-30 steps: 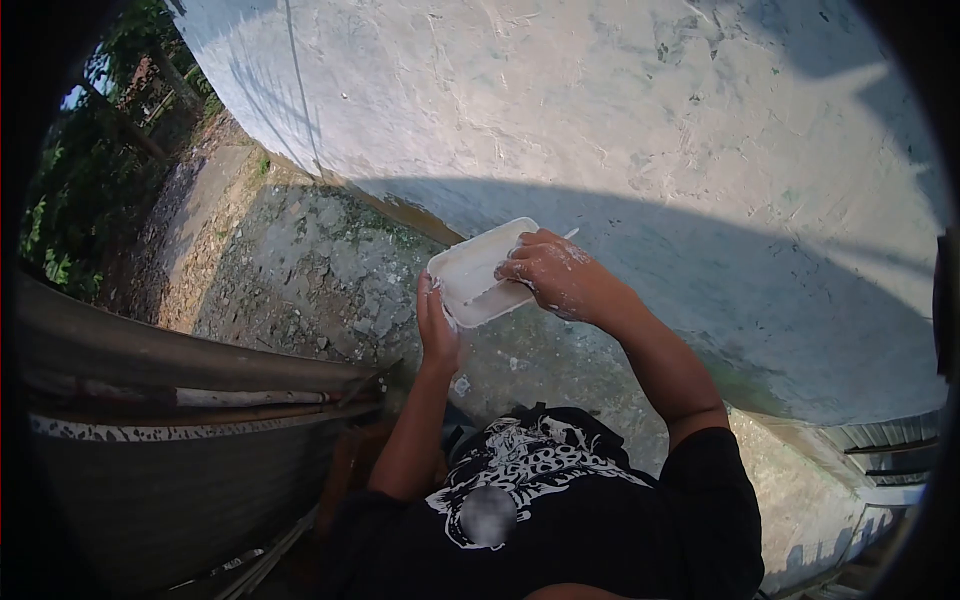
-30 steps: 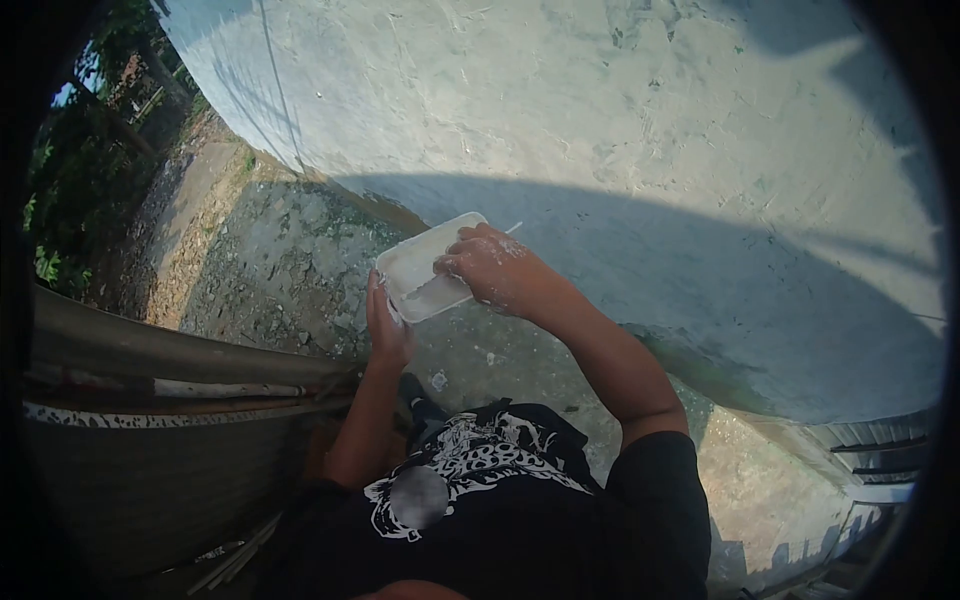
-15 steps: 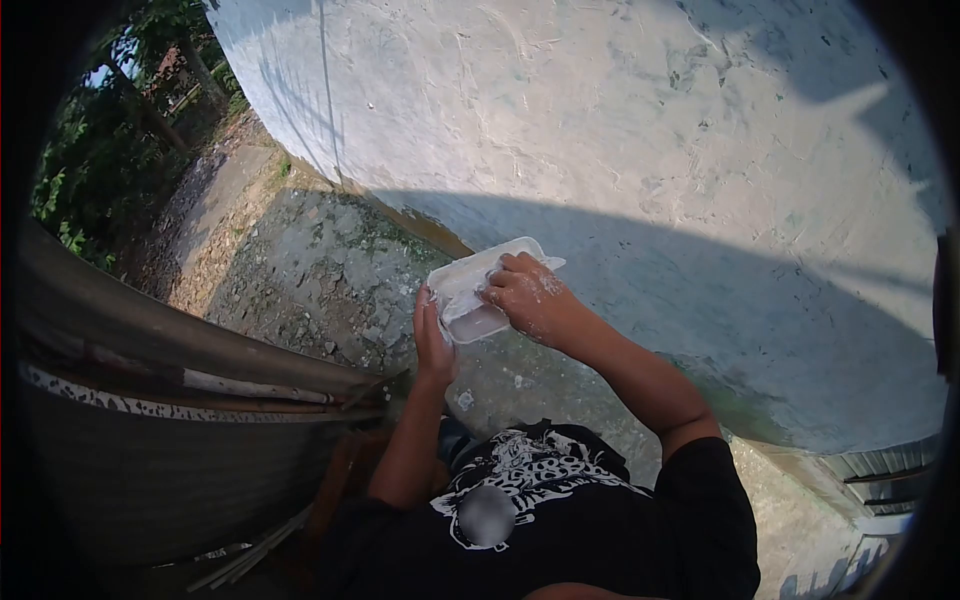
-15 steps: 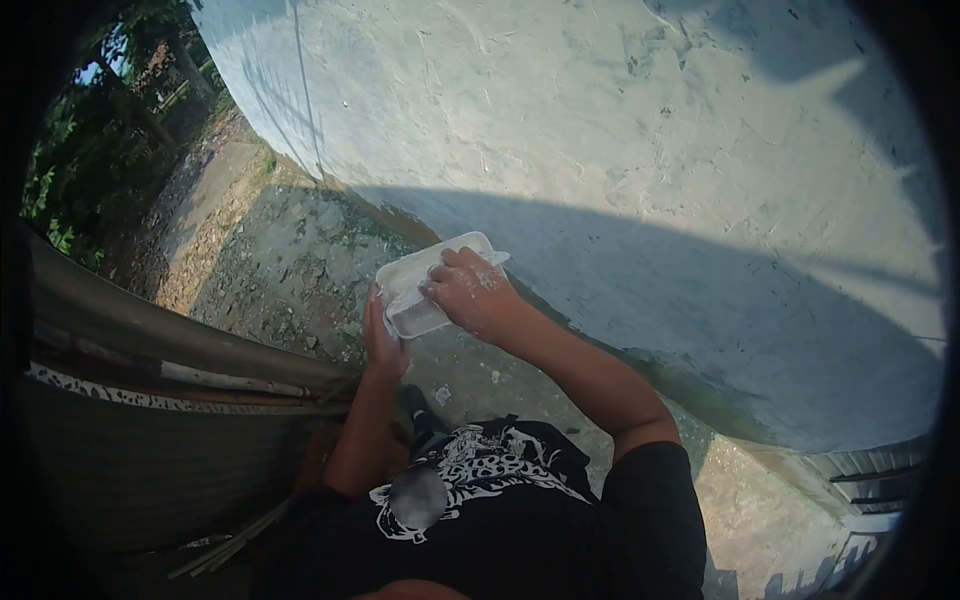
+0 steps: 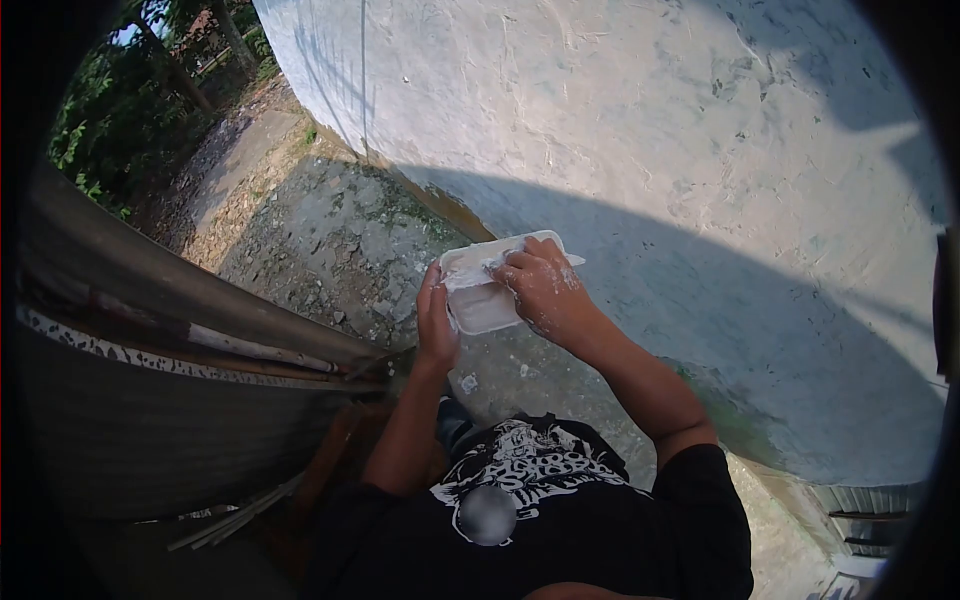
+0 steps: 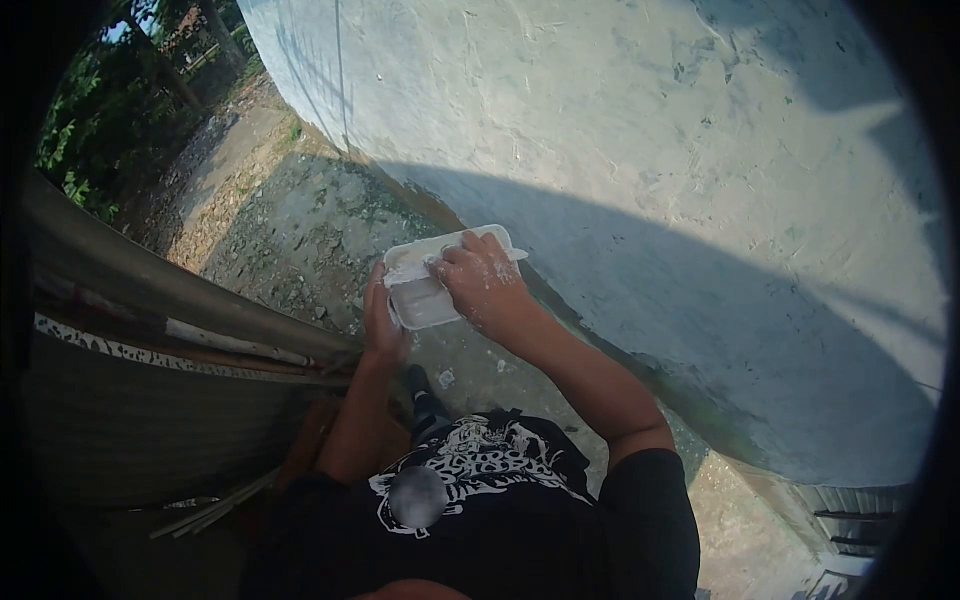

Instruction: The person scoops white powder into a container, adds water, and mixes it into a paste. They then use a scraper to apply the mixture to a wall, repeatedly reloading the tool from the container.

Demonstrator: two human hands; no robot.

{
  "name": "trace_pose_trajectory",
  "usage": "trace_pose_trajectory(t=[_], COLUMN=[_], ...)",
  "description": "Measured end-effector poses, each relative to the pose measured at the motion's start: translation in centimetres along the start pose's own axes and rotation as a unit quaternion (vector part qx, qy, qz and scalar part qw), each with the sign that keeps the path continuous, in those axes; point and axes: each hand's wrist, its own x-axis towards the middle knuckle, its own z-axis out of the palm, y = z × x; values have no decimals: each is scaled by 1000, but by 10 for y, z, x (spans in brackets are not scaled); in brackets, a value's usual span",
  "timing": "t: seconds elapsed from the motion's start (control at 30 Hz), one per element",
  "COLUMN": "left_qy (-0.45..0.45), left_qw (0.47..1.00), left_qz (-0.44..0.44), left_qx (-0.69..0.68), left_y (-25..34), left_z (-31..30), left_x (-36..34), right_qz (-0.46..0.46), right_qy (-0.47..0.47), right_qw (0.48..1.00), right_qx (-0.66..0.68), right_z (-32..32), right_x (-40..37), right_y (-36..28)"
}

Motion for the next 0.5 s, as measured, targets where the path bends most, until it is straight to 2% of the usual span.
trace_pose_trajectory(t=[0.17,0.27,0.33,0.43,0.5], left_qy=[10,-5,-4,4,-17], left_qw=[999,997,996,995,995], left_qz=[-27,-62,-77,-85,-71], left_qx=[-22,-46,-53,-55,-61], left_y=[10,16,17,11,8], left_z=[5,10,11,8,3], left_x=[-2,-3,-4,-1,6], right_qz=[-2,-40,-57,-79,-65], right_qy=[-27,-71,-153,-149,-123], right_qw=[999,997,986,983,989], right_qx=[18,-7,16,66,54], right_z=[2,-10,-20,-35,-47], right_x=[-3,-5,-5,-13,-21], right_y=[1,-3,-4,0,2])
